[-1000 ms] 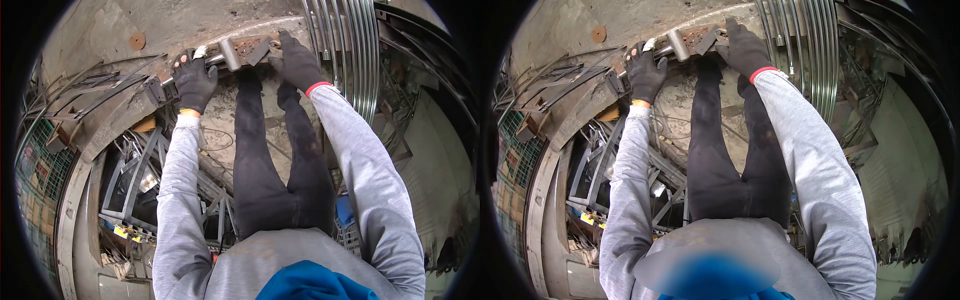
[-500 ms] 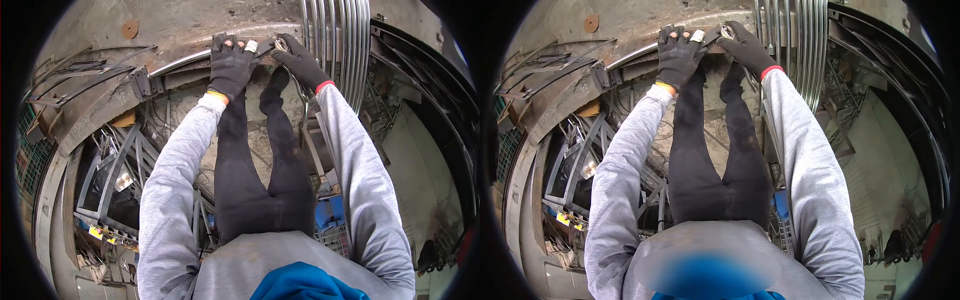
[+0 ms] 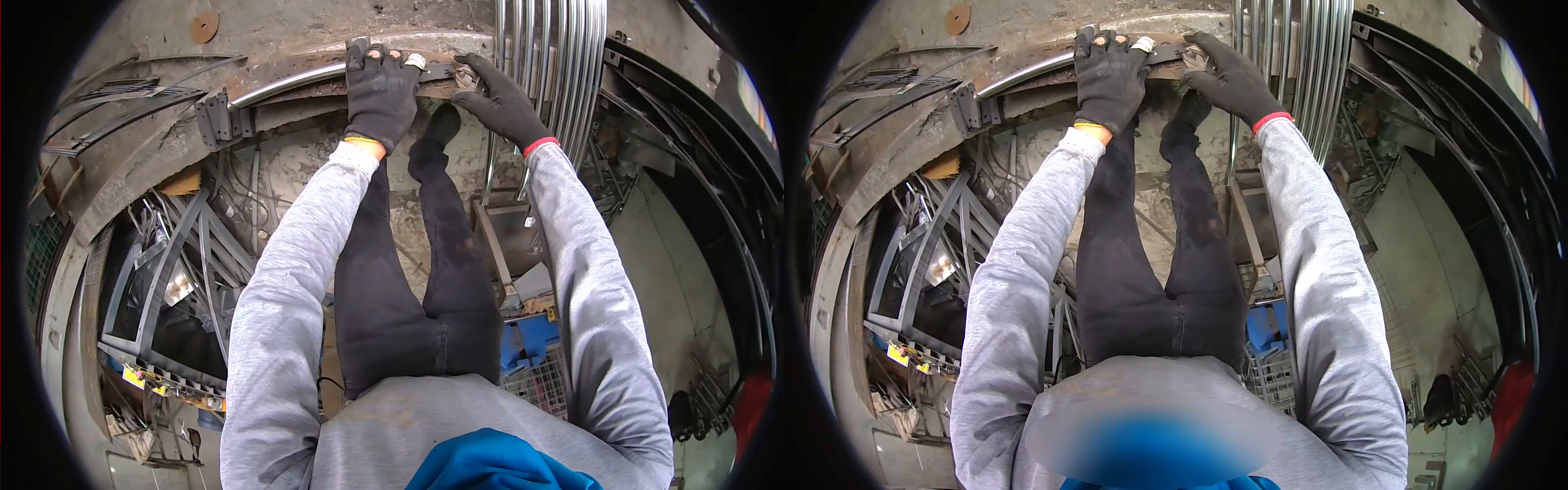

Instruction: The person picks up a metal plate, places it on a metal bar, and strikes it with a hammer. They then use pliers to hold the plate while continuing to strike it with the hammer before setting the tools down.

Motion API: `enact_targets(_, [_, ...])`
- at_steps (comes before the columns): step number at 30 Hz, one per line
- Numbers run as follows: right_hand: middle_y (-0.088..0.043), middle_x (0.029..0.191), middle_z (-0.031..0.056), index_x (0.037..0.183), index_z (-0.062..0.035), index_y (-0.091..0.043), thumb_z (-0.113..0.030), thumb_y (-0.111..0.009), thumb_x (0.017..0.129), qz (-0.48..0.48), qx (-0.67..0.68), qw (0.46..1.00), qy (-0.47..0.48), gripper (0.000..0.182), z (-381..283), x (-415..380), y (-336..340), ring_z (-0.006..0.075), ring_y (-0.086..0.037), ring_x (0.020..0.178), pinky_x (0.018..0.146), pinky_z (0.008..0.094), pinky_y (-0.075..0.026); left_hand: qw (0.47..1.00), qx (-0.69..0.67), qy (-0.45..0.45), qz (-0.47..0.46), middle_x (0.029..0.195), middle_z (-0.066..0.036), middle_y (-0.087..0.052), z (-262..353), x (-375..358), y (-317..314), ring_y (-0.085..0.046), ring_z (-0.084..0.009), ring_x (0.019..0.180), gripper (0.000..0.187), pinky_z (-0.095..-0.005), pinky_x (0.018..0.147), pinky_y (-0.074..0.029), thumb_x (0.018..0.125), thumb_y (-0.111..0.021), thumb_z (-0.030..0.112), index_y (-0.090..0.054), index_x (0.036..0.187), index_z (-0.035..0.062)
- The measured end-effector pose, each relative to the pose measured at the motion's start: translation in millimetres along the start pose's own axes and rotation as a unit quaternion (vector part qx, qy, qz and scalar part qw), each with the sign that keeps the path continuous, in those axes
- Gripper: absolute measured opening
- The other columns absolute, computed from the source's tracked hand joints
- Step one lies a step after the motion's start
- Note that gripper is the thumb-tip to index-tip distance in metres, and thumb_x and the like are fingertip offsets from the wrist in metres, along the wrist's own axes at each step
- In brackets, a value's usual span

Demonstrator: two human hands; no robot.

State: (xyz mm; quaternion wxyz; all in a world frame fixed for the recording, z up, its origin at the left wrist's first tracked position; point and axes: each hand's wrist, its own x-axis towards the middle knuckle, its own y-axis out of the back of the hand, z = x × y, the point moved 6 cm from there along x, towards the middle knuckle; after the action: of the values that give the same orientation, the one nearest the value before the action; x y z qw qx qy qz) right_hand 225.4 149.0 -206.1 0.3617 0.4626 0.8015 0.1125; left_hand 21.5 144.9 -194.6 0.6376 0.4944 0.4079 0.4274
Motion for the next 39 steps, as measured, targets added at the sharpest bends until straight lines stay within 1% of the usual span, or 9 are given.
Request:
enact_targets(5, [-0.070,0.138,0.0190,0.156,-0.0190,-0.054,-0.041,-0.080,0.092,-0.053,-0.037,0.998,-0.009,0.073,4,14,5,0.0364,-0.071,0.119,0.103,0.0464,-0.056,1.000,-0.001,0.020,-0.011,0.120,-0.009,-0.076,1,3,-2,-0.061,-0.0384,0.129,0.032,-0.0562,0.127,-0.027,0.090,-0.075,0.031,-0.079,0.121,0.0302])
enact_targets(7, [-0.072,0.134,0.0189,0.154,-0.0184,-0.057,-0.041,-0.079,0.090,-0.051,-0.037,0.997,0.055,0.072,-1,17,9,0.0361,-0.072,0.117,0.102,0.0468,-0.056,1.000,-0.002,0.026,-0.002,0.120,-0.009,-0.076,2,1,-4,-0.062,-0.0383,0.129,0.031,-0.0556,0.127,-0.026,0.089,-0.075,0.030,-0.080,0.120,0.0299])
enact_targets(9, [-0.072,0.134,0.0189,0.153,-0.0176,-0.058,-0.041,-0.078,0.089,-0.071,-0.050,0.995,0.051,0.071,0,20,12,0.0364,-0.072,0.116,0.101,0.0475,-0.056,0.999,-0.041,0.034,-0.002,0.125,-0.013,-0.075,2,-1,-5,-0.060,-0.0365,0.129,0.034,-0.0586,0.128,-0.022,0.092,-0.060,0.018,-0.078,0.121,0.0245])
enact_targets(12, [-0.072,0.133,0.0193,0.151,-0.0164,-0.059,-0.039,-0.077,0.088,-0.083,-0.083,0.991,0.066,0.069,-4,21,12,0.0373,-0.072,0.115,0.100,0.0490,-0.057,0.999,-0.040,0.032,-0.014,0.126,-0.013,-0.074,1,-1,-7,-0.060,-0.0360,0.130,0.036,-0.0590,0.129,-0.021,0.093,-0.060,0.020,-0.078,0.123,0.0255])
enact_targets(15, [-0.072,0.131,0.0200,0.150,-0.0160,-0.059,-0.038,-0.076,0.088,-0.072,-0.107,0.987,0.094,0.069,-6,22,12,0.0383,-0.073,0.113,0.099,0.0500,-0.057,0.999,-0.029,0.033,0.010,0.120,-0.009,-0.077,1,1,-4,-0.065,-0.0330,0.124,0.037,-0.0536,0.128,-0.025,0.085,-0.074,0.024,-0.080,0.121,0.0281])
enact_targets(31, [-0.072,0.123,0.0260,0.158,-0.0106,-0.046,-0.034,-0.071,0.091,-0.100,-0.211,0.964,0.126,0.075,-10,28,5,0.0434,-0.073,0.107,0.093,0.0537,-0.058,0.999,-0.004,0.034,0.005,0.118,-0.009,-0.076,2,-1,-4,-0.063,-0.0336,0.127,0.034,-0.0555,0.127,-0.026,0.088,-0.075,0.030,-0.079,0.121,0.0269])
enact_targets(34, [-0.072,0.121,0.0256,0.159,-0.0097,-0.042,-0.031,-0.069,0.091,-0.087,-0.243,0.956,0.141,0.076,-17,31,6,0.0446,-0.073,0.105,0.090,0.0550,-0.058,0.998,-0.030,0.030,-0.050,0.122,-0.011,-0.075,-1,0,5,-0.062,-0.0343,0.129,0.033,-0.0548,0.125,-0.028,0.091,-0.073,0.032,-0.078,0.122,0.0214])
enact_targets(37, [-0.073,0.118,0.0247,0.158,-0.0094,-0.043,-0.030,-0.070,0.091,-0.114,-0.250,0.954,0.118,0.075,-18,34,7,0.0444,-0.074,0.103,0.088,0.0542,-0.059,0.986,-0.070,0.008,0.152,0.142,-0.012,-0.062,-25,-11,49,-0.054,-0.0355,0.130,0.033,-0.0567,0.118,-0.035,0.098,-0.062,0.038,-0.076,0.119,0.0166])
enact_targets(39, [-0.074,0.115,0.0248,0.156,-0.0098,-0.044,-0.029,-0.070,0.091,-0.096,-0.251,0.955,0.127,0.072,-17,33,5,0.0443,-0.075,0.101,0.086,0.0535,-0.060,0.988,0.017,0.083,0.129,0.137,-0.013,-0.065,-60,-26,39,-0.056,-0.0377,0.129,0.036,-0.0554,0.117,-0.037,0.097,-0.064,0.038,-0.075,0.123,0.0166])
